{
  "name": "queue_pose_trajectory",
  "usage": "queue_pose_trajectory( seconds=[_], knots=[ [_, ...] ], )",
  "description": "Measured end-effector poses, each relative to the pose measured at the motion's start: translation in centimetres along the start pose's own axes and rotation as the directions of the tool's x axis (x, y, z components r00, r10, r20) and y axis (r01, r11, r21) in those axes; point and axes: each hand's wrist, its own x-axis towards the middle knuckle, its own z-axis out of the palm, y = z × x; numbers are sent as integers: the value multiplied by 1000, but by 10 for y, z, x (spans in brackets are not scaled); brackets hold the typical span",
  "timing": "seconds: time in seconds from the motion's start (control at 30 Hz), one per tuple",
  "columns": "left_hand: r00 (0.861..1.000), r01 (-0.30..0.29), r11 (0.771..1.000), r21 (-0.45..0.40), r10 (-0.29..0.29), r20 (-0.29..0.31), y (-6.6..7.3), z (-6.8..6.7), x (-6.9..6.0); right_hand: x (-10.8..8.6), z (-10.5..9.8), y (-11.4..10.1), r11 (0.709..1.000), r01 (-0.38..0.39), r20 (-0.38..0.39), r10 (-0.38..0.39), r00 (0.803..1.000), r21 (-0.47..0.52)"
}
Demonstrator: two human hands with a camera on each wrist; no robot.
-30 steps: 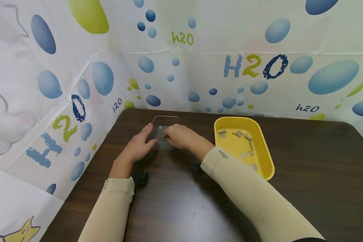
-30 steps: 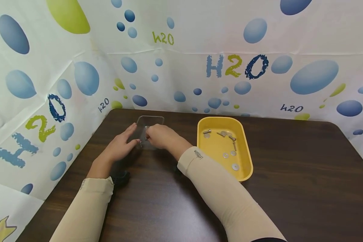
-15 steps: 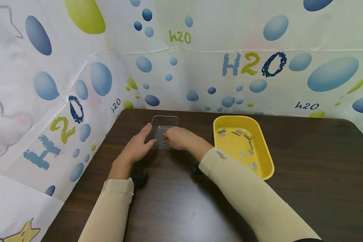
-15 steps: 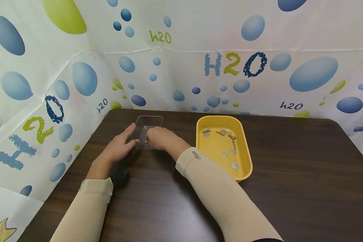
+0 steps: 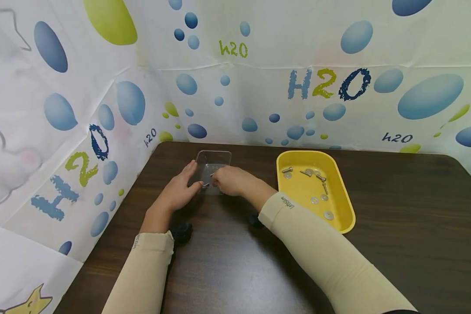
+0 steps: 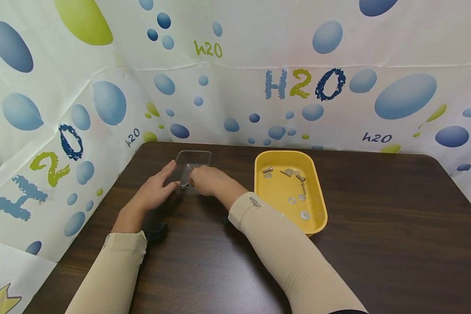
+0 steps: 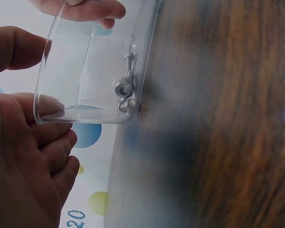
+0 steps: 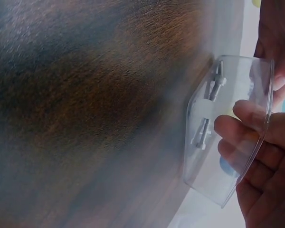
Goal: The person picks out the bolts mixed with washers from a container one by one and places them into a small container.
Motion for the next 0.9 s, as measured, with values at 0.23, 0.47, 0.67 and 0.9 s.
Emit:
queue_pose_trajectory(
  seconds=[0.23, 0.47, 0.67, 0.9],
  knots=[
    [1000, 3, 1000, 3, -3, 1, 0, -2, 2, 0, -1, 0, 1000, -20, -3, 20, 1000, 9],
    [1000, -4, 1000, 10, 4, -10, -2, 0, 1, -5, -3, 2, 998, -5, -38, 8, 999, 70],
    [1000, 20, 1000, -4, -20, -20, 0, -1, 2, -22, -22, 6, 989, 20, -108, -3, 994, 150],
    [998, 37, 999, -7, -38, -44, 4, -2, 3, -47, -47, 21, 980, -24, -211, 66, 975, 196]
  ],
)
